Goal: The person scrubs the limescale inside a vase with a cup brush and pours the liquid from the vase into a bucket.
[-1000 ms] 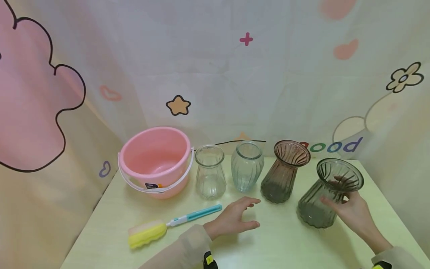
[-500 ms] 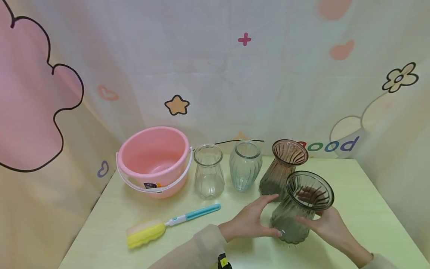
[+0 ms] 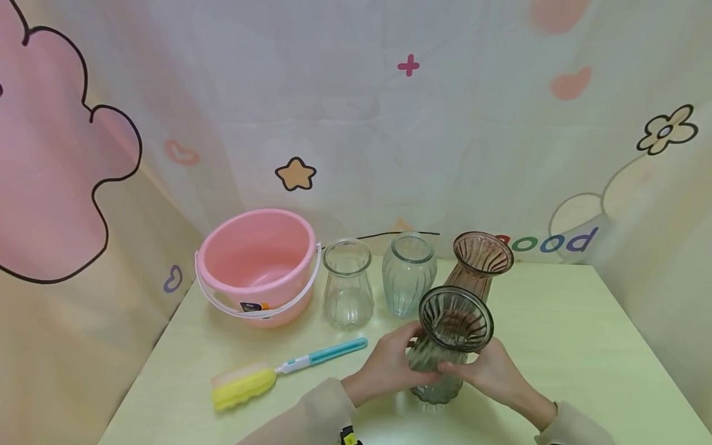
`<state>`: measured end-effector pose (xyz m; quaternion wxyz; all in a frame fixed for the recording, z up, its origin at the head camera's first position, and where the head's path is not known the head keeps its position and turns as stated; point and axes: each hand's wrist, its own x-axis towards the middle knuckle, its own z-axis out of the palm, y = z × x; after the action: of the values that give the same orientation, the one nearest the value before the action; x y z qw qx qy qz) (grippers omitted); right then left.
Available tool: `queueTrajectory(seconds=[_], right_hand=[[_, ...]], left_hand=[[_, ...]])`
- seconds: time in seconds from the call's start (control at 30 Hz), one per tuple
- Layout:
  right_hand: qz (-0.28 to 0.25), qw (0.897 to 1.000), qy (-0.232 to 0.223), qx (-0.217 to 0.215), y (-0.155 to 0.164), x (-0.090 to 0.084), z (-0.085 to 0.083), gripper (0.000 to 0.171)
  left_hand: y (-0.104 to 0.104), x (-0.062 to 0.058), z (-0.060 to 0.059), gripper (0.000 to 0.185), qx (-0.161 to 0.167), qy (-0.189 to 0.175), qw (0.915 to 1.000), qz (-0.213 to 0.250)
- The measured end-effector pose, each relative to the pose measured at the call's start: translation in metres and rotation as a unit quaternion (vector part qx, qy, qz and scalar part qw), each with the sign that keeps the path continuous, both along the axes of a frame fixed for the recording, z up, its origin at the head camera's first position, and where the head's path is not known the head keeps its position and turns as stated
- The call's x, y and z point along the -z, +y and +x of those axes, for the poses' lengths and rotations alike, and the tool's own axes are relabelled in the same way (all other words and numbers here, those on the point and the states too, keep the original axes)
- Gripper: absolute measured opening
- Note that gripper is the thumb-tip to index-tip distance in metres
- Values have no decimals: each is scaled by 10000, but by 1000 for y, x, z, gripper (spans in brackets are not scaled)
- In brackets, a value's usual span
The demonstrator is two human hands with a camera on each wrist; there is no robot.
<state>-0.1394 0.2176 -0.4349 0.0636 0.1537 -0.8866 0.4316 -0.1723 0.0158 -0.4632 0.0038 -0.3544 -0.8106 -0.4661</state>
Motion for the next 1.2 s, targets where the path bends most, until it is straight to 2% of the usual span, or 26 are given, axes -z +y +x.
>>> queueTrajectory(seconds=[0.2, 0.47, 0.63, 0.8, 0.93, 1.07, 1.2], right_hand=[[-274, 9985, 71, -471, -29, 3, -8, 67], [-406, 9966, 106, -712, -61, 9, -16, 75], [-353, 9964, 290, -714, -72, 9, -20, 77], [-221, 9978, 140, -605, -77, 12, -21, 73], [-309, 9976, 44, -619, -79, 14, -20, 73], [-415, 9969, -67, -662, -79, 16, -19, 75], [-413, 9961, -220, -744, -76, 20, -17, 80]], left_hand=[[-31, 3, 4, 67, -130, -162, 9996, 172], [-62, 7, 4, 70, -256, -190, 9992, 224], [-72, 5, 1, 74, -334, -201, 9990, 201], [-77, 7, -2, 74, -299, -223, 9991, 195], [-79, 7, -3, 77, -272, -257, 9992, 157], [-81, 6, -5, 83, -249, -187, 9994, -122], [-90, 5, -8, 88, -260, -138, 9961, -835]])
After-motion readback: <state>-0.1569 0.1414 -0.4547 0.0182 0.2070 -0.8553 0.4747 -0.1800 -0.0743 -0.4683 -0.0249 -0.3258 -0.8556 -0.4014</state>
